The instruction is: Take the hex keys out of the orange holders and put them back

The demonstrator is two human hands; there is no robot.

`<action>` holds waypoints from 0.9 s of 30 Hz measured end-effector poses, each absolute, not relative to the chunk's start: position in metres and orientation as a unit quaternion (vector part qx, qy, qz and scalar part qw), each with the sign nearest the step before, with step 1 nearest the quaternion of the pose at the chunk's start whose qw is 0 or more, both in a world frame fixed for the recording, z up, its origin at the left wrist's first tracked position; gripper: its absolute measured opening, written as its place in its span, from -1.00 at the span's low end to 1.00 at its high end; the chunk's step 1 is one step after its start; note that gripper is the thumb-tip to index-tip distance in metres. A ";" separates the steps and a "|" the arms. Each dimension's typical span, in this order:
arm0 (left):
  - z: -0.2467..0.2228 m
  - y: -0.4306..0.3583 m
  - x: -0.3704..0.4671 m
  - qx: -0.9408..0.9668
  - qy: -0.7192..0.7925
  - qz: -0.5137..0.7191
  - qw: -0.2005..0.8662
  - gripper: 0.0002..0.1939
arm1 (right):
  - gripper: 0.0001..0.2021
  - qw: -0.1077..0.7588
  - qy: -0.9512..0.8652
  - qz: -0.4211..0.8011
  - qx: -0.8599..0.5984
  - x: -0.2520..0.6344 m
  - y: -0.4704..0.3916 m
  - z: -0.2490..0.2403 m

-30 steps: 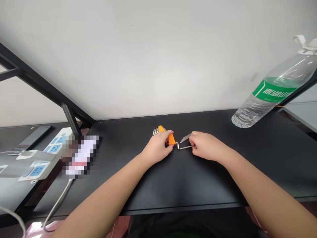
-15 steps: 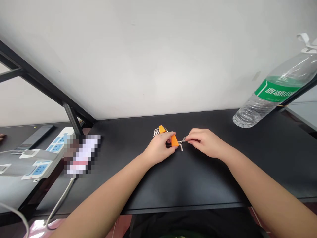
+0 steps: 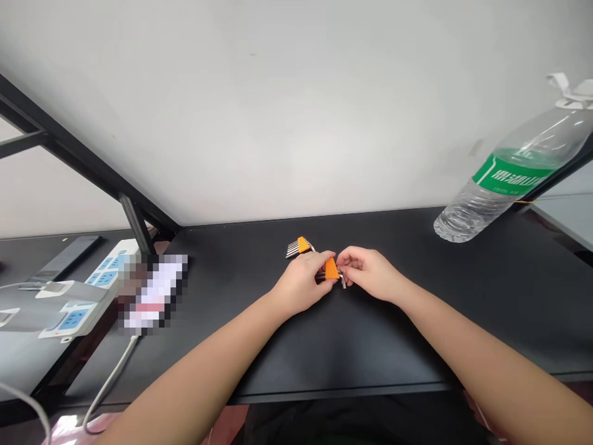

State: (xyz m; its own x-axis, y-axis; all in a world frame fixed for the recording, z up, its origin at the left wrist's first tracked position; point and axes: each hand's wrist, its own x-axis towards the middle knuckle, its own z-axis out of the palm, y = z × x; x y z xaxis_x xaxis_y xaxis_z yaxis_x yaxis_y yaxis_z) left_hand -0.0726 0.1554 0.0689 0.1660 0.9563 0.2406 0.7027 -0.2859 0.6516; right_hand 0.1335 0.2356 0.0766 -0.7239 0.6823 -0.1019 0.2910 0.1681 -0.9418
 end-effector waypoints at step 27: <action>0.060 0.161 -0.088 0.741 0.580 0.287 0.180 -0.49 | -0.89 0.066 -0.911 0.221 -0.341 0.152 0.241 0.106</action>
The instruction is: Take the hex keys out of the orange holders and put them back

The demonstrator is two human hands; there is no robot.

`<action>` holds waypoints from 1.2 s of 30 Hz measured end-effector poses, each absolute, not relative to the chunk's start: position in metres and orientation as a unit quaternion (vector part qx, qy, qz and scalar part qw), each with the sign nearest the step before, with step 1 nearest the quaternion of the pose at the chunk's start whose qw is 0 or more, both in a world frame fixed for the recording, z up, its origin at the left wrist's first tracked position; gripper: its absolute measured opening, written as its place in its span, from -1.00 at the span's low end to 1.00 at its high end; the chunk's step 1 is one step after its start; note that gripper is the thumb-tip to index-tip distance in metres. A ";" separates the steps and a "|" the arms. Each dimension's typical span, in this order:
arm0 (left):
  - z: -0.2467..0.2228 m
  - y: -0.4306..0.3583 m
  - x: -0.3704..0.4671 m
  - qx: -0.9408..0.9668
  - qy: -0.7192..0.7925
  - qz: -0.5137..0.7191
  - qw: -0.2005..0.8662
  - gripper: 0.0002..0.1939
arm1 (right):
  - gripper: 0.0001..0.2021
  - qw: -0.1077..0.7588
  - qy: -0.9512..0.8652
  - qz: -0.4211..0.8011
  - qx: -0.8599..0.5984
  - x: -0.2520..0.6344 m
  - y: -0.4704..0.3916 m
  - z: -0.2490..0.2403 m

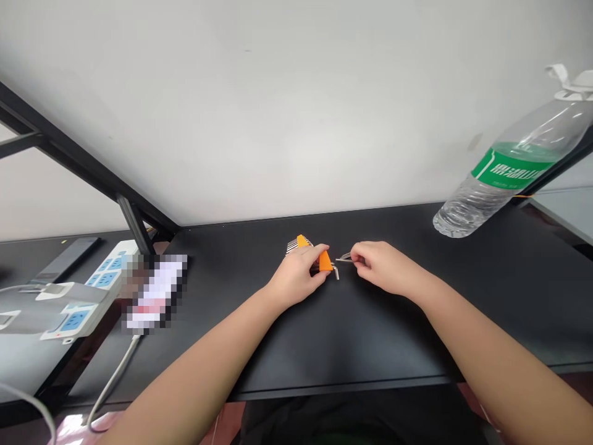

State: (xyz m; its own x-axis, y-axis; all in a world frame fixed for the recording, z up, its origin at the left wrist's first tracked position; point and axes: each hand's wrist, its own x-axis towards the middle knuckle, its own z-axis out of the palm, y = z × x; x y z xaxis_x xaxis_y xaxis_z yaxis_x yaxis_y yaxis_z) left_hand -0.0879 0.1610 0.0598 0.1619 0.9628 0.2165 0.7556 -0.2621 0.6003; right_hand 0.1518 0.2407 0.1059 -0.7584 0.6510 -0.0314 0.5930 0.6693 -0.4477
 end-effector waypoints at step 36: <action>0.072 0.157 -0.075 0.779 0.538 0.284 0.153 -0.68 | -0.92 0.151 -0.804 0.470 -0.331 0.133 0.227 0.094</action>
